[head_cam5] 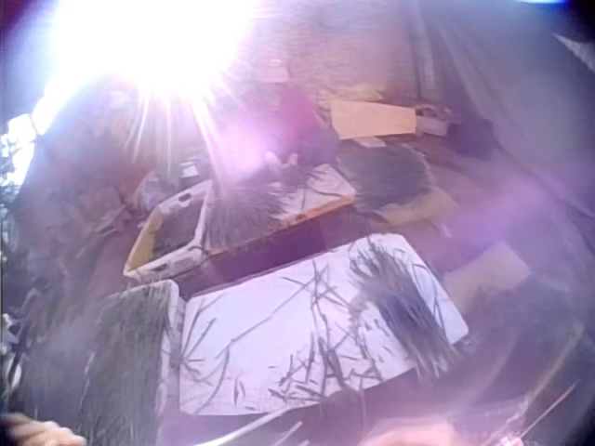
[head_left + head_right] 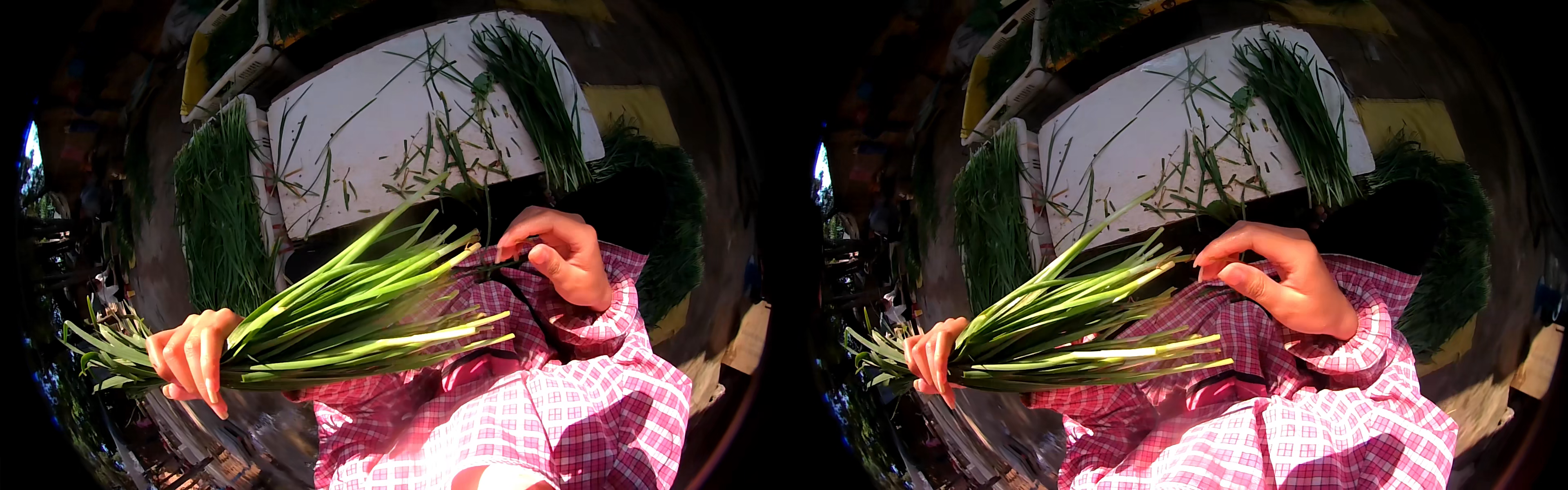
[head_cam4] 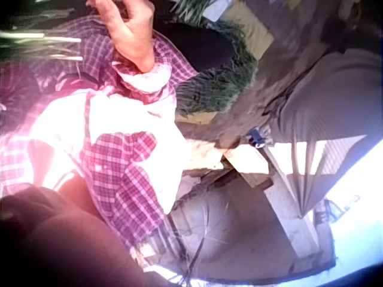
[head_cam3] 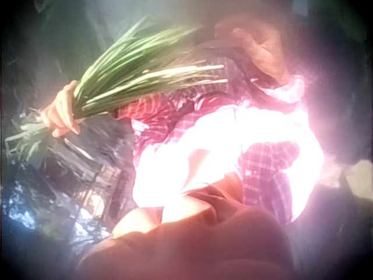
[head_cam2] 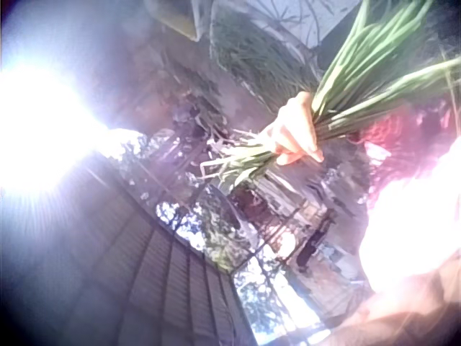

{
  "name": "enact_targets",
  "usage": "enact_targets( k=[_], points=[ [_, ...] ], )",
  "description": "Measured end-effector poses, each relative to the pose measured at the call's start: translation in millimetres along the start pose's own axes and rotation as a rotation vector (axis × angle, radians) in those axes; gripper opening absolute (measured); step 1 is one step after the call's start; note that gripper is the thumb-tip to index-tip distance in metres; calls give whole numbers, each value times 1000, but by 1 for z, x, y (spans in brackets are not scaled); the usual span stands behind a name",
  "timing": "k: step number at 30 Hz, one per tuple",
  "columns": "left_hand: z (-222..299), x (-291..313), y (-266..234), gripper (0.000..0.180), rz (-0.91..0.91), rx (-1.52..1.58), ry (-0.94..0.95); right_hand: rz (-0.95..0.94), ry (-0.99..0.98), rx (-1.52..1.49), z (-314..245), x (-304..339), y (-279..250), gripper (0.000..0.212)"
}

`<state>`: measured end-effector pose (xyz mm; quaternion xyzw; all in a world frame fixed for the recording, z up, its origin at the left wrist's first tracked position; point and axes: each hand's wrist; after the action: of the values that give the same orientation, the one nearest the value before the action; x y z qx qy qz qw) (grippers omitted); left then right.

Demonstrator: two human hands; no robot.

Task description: The person trims and sorts green leafy vegetables by hand, removing yellowed or dry leaves from bunches and placing them onto a white table.

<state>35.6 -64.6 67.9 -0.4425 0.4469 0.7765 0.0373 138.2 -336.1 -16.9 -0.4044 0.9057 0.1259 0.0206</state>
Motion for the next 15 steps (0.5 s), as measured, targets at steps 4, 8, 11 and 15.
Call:
enact_targets(
  k=[4,8,11,15],
  points=[
    [-17,1,-2,18,-86,34,73,204,-223,467,-8,-1,18,32],
    [-24,1,2,18,-172,70,95,278,-263,472,-5,-2,17,49],
    [-26,5,4,18,-232,52,38,34,-271,574,-8,-15,14,67],
    [-42,4,-10,20,-304,108,-313,-408,-175,406,6,-50,6,80]
  ],
)
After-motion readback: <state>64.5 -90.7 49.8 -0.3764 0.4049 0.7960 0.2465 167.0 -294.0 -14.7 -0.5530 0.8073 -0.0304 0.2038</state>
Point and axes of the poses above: each hand's wrist, its own x-axis away from the middle knuckle, its own y-axis out of the palm, z = x × y, and after that the axes turned 3 degrees about y, right-handed
